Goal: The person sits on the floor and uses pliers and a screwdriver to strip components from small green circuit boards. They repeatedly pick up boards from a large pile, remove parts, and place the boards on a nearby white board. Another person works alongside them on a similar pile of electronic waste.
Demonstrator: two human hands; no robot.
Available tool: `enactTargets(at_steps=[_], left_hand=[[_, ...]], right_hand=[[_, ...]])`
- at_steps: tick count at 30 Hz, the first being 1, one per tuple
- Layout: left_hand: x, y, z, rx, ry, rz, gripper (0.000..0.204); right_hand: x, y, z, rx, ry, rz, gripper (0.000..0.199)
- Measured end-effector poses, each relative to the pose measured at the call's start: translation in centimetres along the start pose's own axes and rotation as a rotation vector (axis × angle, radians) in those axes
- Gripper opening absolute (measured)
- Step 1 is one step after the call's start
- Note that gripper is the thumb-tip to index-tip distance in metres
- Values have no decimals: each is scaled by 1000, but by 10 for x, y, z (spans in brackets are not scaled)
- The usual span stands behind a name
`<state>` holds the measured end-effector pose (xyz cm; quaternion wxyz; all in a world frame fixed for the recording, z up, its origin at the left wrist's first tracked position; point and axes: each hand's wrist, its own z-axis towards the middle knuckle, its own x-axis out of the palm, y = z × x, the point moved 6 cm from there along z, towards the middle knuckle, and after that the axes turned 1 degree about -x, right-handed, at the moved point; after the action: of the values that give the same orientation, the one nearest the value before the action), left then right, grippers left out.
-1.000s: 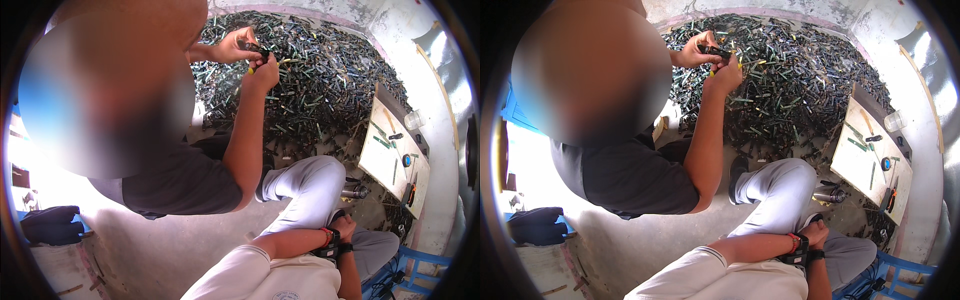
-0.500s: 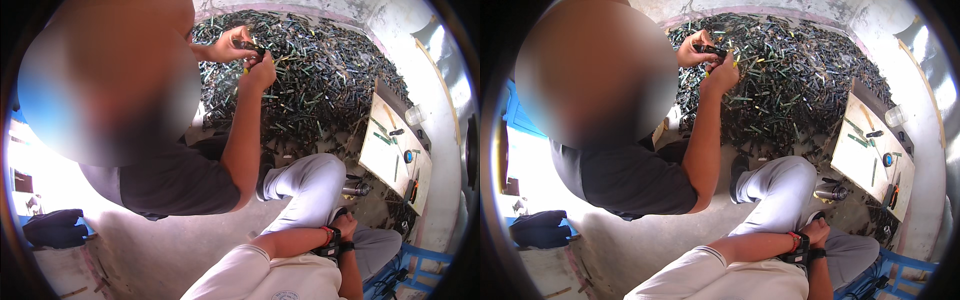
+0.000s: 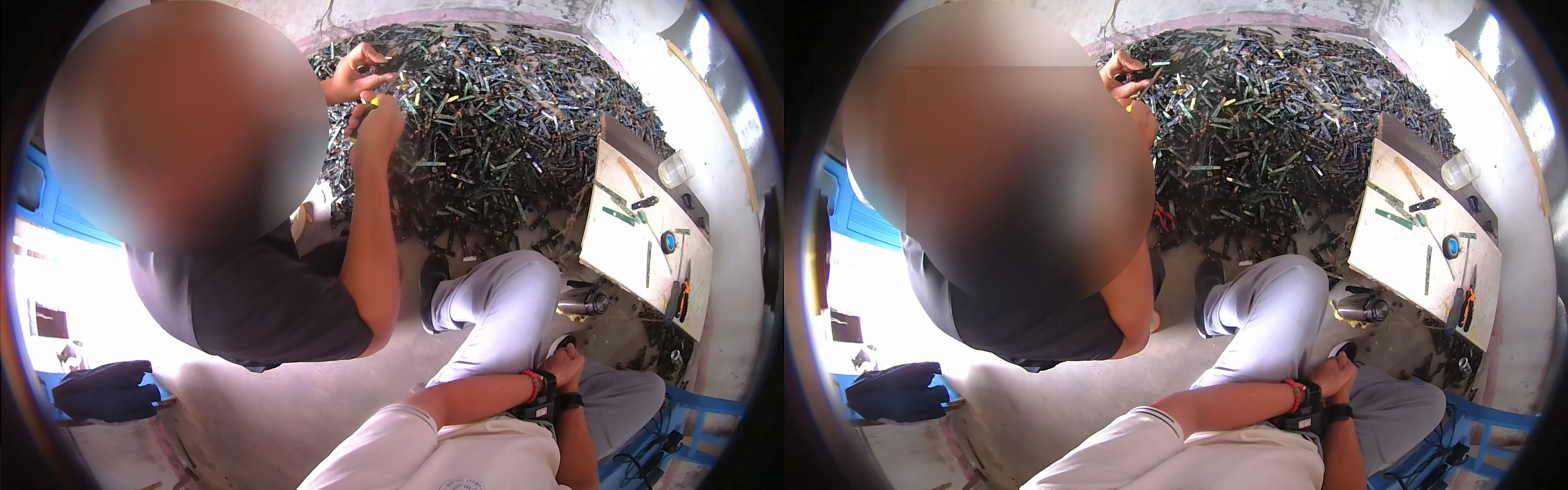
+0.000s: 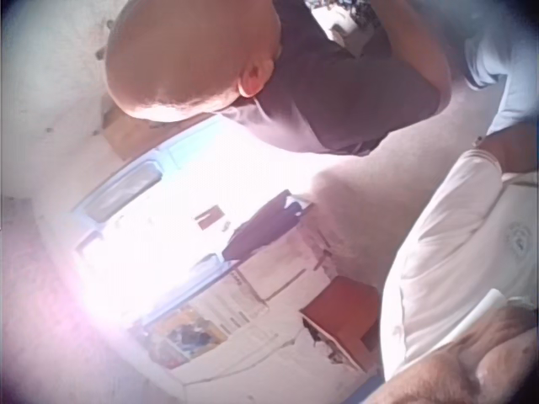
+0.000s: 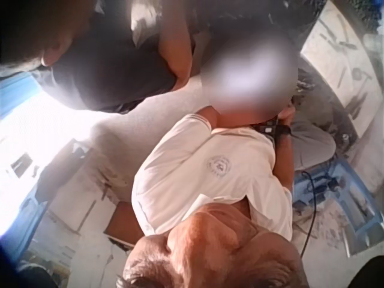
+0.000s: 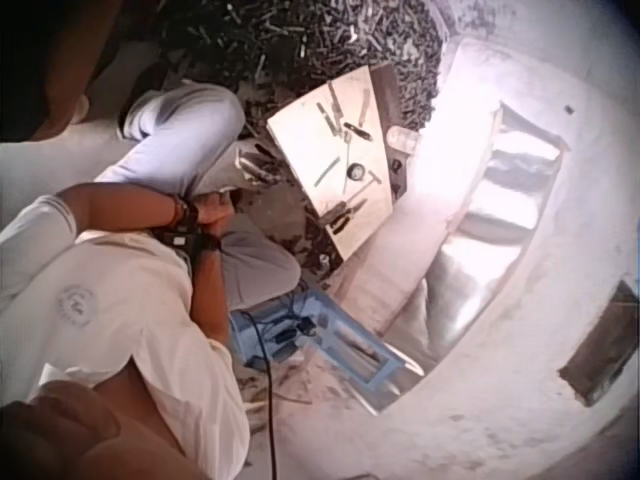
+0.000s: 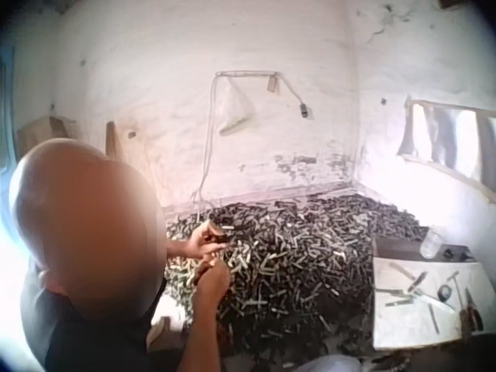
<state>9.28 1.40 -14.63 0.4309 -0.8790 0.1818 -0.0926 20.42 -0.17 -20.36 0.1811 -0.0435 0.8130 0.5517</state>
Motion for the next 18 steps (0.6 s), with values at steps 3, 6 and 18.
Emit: enactTargets(at_steps=[3, 6, 18], left_hand=[[-3, 3, 1, 1, -10, -13, 59], [-9, -6, -4, -38, -7, -5, 59], [-5, 12, 5, -45, 133, 40, 74]], right_hand=[[8, 19, -2, -32, -12, -182, 26], [9, 17, -4, -93, 16, -99, 27], [-10, -16, 2, -7, 123, 186, 20]])
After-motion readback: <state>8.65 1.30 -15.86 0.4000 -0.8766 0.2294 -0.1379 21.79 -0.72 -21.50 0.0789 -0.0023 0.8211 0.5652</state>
